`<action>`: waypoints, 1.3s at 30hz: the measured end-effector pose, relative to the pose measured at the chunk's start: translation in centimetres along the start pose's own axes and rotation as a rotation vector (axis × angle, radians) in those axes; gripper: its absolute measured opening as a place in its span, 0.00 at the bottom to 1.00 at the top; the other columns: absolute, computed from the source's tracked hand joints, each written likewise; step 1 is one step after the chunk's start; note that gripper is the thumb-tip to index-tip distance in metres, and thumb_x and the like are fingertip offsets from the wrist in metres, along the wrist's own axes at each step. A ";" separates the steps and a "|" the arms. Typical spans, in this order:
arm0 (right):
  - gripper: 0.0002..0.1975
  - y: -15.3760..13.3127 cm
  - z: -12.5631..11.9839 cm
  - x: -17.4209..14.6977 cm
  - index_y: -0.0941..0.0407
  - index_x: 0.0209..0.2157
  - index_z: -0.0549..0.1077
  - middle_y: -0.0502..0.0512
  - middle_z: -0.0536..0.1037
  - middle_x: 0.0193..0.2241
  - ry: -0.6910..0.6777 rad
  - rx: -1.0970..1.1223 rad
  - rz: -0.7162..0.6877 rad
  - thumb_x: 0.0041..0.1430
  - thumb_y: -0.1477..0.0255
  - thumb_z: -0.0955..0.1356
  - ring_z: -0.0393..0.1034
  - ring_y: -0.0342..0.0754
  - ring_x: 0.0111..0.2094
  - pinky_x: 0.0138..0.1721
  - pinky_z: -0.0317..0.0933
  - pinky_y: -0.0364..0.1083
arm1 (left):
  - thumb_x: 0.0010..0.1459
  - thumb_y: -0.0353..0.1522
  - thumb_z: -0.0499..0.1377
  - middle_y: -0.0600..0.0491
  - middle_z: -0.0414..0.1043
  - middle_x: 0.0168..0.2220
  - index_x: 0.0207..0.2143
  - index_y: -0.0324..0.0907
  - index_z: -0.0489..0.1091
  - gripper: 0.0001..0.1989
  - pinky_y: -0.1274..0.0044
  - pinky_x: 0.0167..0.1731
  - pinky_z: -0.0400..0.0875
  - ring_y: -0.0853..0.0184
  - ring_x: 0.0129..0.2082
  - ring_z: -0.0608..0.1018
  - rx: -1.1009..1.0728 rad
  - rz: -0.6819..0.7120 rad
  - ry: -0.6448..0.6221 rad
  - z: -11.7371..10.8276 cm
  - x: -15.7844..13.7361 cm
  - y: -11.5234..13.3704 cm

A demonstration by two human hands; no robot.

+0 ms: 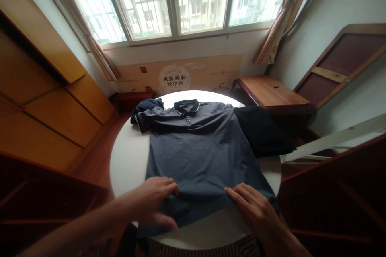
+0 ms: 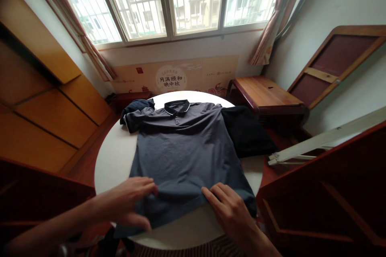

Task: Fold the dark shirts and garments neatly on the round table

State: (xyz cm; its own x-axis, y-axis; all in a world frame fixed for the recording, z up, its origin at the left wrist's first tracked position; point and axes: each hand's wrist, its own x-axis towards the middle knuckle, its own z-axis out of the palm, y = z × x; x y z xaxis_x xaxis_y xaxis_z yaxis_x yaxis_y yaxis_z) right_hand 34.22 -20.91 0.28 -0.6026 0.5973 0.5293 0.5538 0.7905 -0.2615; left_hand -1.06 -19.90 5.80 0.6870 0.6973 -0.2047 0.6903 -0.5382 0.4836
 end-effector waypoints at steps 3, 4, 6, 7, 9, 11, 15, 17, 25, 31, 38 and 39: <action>0.22 0.7 -0.3 1.1 0.55 0.60 0.67 0.57 0.77 0.36 0.000 -0.017 -0.007 0.66 0.80 0.60 0.73 0.49 0.36 0.39 0.71 0.48 | 0.47 0.45 0.69 0.43 0.71 0.48 0.49 0.46 0.67 0.29 0.67 0.44 0.67 0.53 0.46 0.74 0.054 -0.067 -0.022 3.5 -2.2 1.1; 0.24 1.0 -0.3 1.4 0.55 0.60 0.66 0.57 0.77 0.36 -0.018 -0.024 -0.027 0.65 0.82 0.59 0.73 0.49 0.36 0.40 0.71 0.49 | 0.51 0.41 0.67 0.43 0.71 0.48 0.48 0.46 0.67 0.23 0.67 0.44 0.67 0.53 0.46 0.74 0.068 -0.100 -0.020 3.9 -2.7 1.0; 0.28 1.8 -0.4 1.4 0.56 0.60 0.66 0.58 0.77 0.39 -0.097 -0.031 -0.078 0.60 0.86 0.59 0.72 0.49 0.39 0.44 0.71 0.50 | 0.56 0.31 0.60 0.44 0.72 0.46 0.44 0.46 0.67 0.12 0.69 0.42 0.68 0.56 0.45 0.74 0.074 -0.149 -0.035 3.9 -3.4 0.7; 0.32 2.2 -0.4 1.2 0.57 0.61 0.65 0.58 0.77 0.41 -0.149 -0.032 -0.097 0.55 0.88 0.58 0.72 0.50 0.40 0.45 0.70 0.51 | 0.56 0.27 0.57 0.46 0.73 0.44 0.42 0.46 0.67 0.11 0.69 0.41 0.68 0.57 0.43 0.75 0.073 -0.166 -0.044 3.7 -3.6 0.5; 0.39 3.1 -0.5 0.5 0.59 0.62 0.64 0.60 0.77 0.46 -0.240 -0.037 -0.104 0.46 0.89 0.58 0.71 0.51 0.46 0.47 0.70 0.51 | 0.52 0.24 0.55 0.48 0.73 0.40 0.38 0.47 0.66 0.11 0.70 0.39 0.67 0.59 0.39 0.75 0.074 -0.193 -0.040 3.2 -4.0 0.0; 0.40 3.8 -0.9 -0.4 0.59 0.60 0.65 0.62 0.76 0.49 -0.289 -0.050 -0.068 0.42 0.88 0.59 0.69 0.53 0.51 0.50 0.68 0.53 | 0.48 0.25 0.56 0.49 0.73 0.37 0.34 0.47 0.65 0.11 0.70 0.38 0.67 0.59 0.36 0.75 0.076 -0.214 -0.004 2.8 -4.4 -0.6; 0.23 4.1 -3.1 -1.9 0.54 0.42 0.75 0.60 0.77 0.38 -0.365 -0.015 0.002 0.49 0.87 0.61 0.73 0.52 0.40 0.42 0.71 0.50 | 0.45 0.27 0.57 0.51 0.72 0.32 0.30 0.47 0.65 0.08 0.73 0.33 0.66 0.61 0.32 0.74 0.035 -0.214 0.001 2.0 -5.5 -1.7; 0.17 3.7 -4.6 -2.3 0.52 0.36 0.76 0.59 0.76 0.33 -0.371 0.016 0.005 0.55 0.84 0.61 0.73 0.51 0.34 0.37 0.71 0.48 | 0.47 0.28 0.57 0.52 0.72 0.30 0.29 0.47 0.67 0.06 0.75 0.30 0.64 0.63 0.30 0.73 -0.011 -0.199 -0.061 1.3 -5.9 -1.9; 0.17 6.8 -7.2 4.5 0.51 0.52 0.75 0.56 0.80 0.40 -0.456 0.383 0.095 0.64 0.61 0.68 0.77 0.50 0.40 0.42 0.72 0.48 | 0.58 0.34 0.58 0.51 0.76 0.32 0.35 0.44 0.77 0.07 0.77 0.33 0.66 0.65 0.30 0.74 -0.144 -0.101 0.143 -6.5 1.5 -5.7; 0.12 15.6 -1.3 21.7 0.63 0.39 0.78 0.54 0.78 0.29 -0.397 0.345 0.345 0.63 0.68 0.67 0.72 0.42 0.28 0.33 0.67 0.42 | 0.49 0.27 0.65 0.47 0.76 0.28 0.25 0.42 0.75 0.03 0.74 0.43 0.69 0.54 0.40 0.78 -0.141 -0.355 0.653 -14.0 15.5 -14.2; 0.23 22.8 6.6 31.4 0.69 0.56 0.67 0.64 0.80 0.31 -0.456 0.071 0.675 0.60 0.78 0.69 0.72 0.43 0.24 0.30 0.67 0.42 | 0.40 0.26 0.70 0.38 0.77 0.45 0.35 0.38 0.73 0.17 0.70 0.51 0.69 0.47 0.54 0.75 -0.091 -0.646 0.562 -15.9 22.9 -21.4; 0.27 23.5 7.4 31.8 0.69 0.58 0.65 0.63 0.80 0.30 -0.468 0.060 0.702 0.59 0.76 0.70 0.72 0.44 0.23 0.28 0.67 0.43 | 0.40 0.27 0.70 0.38 0.77 0.46 0.37 0.38 0.73 0.19 0.70 0.51 0.70 0.47 0.54 0.75 -0.077 -0.682 0.533 -15.9 23.2 -22.2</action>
State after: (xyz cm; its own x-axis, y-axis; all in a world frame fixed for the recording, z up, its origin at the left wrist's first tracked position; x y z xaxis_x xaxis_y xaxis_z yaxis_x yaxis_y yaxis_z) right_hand 23.83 17.65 4.96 -0.3135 0.9366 -0.1569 0.8649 0.2133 -0.4544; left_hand -4.06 15.74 3.83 -0.0826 0.9951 -0.0546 0.8820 0.0985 0.4608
